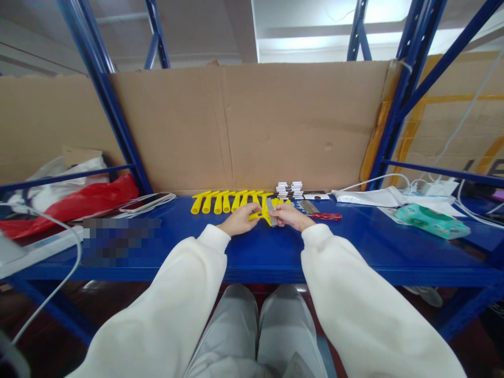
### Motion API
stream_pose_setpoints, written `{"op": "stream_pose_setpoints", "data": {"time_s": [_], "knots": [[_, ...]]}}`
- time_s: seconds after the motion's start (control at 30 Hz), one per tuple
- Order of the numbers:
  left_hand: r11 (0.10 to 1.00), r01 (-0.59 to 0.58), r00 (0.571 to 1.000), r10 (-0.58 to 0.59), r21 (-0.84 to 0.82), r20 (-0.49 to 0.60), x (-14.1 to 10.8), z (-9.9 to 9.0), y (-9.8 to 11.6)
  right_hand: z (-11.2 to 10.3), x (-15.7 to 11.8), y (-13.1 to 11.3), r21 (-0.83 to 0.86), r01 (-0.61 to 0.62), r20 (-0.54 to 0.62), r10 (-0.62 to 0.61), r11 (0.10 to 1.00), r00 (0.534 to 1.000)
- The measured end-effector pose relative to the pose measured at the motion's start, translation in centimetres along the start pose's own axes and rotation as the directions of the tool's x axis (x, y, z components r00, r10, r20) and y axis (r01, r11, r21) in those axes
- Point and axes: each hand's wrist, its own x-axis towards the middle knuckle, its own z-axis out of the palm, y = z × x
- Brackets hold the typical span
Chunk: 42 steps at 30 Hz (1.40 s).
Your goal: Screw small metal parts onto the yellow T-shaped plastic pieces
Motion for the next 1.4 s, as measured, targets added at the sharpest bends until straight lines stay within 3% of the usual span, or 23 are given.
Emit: {"op": "stream_pose_setpoints", "data": {"time_s": [0.27,0.4,0.63,0.77,0.83,0.9,1.0,1.1,1.17,1.3,1.4], "knots": [[0.994,-0.015,0.995,0.004,0.104,0.099,0.1,0.7,0.5,0.2,-0.2,0.0,-0.092,0.025,0.053,-0.02,0.995,0.998],[0.991,0.018,0.997,-0.028,0.129,0.076,0.1,0.6,0.6,0.0,-0.3,-0.5,0.003,-0.035,0.068,0.035,0.999,0.997],[0.985,-0.004,0.994,-0.015,0.172,0.112,-0.1,0.6,1.3,0.3,0.4,-1.0,0.076,-0.06,-0.12,0.068,0.995,0.99],[0.988,-0.021,0.996,0.008,0.151,0.085,0.0,0.7,1.2,0.5,1.3,-0.7,-0.015,-0.037,-0.184,0.033,0.999,0.982],[0.988,-0.007,0.997,-0.005,0.152,0.076,0.0,0.7,1.0,-0.1,1.9,-0.7,-0.103,-0.023,-0.193,0.003,0.994,0.981],[0.989,0.018,0.997,-0.028,0.148,0.067,0.0,0.6,0.8,-1.3,2.5,-0.7,-0.239,-0.004,-0.276,-0.064,0.971,0.959],[0.99,0.065,0.996,-0.072,0.126,0.047,0.0,0.3,0.6,-3.5,3.3,-0.5,-0.488,-0.087,-0.473,-0.18,0.868,0.862],[0.989,0.089,0.994,-0.095,0.115,0.048,0.0,0.2,0.5,-4.8,3.4,-0.4,-0.627,-0.314,-0.553,-0.124,0.713,0.824],[0.989,0.09,0.993,-0.098,0.117,0.061,0.0,0.2,0.5,-4.8,3.1,-0.4,-0.672,-0.387,-0.558,-0.089,0.631,0.825],[0.99,0.093,0.992,-0.101,0.107,0.071,0.1,0.2,0.6,-3.5,2.7,-0.7,-0.807,-0.407,-0.489,-0.096,0.428,0.867],[0.991,0.094,0.993,-0.1,0.09,0.068,0.0,0.2,0.7,-2.7,2.7,-1.0,-0.85,-0.391,-0.45,-0.099,0.352,0.888]]}}
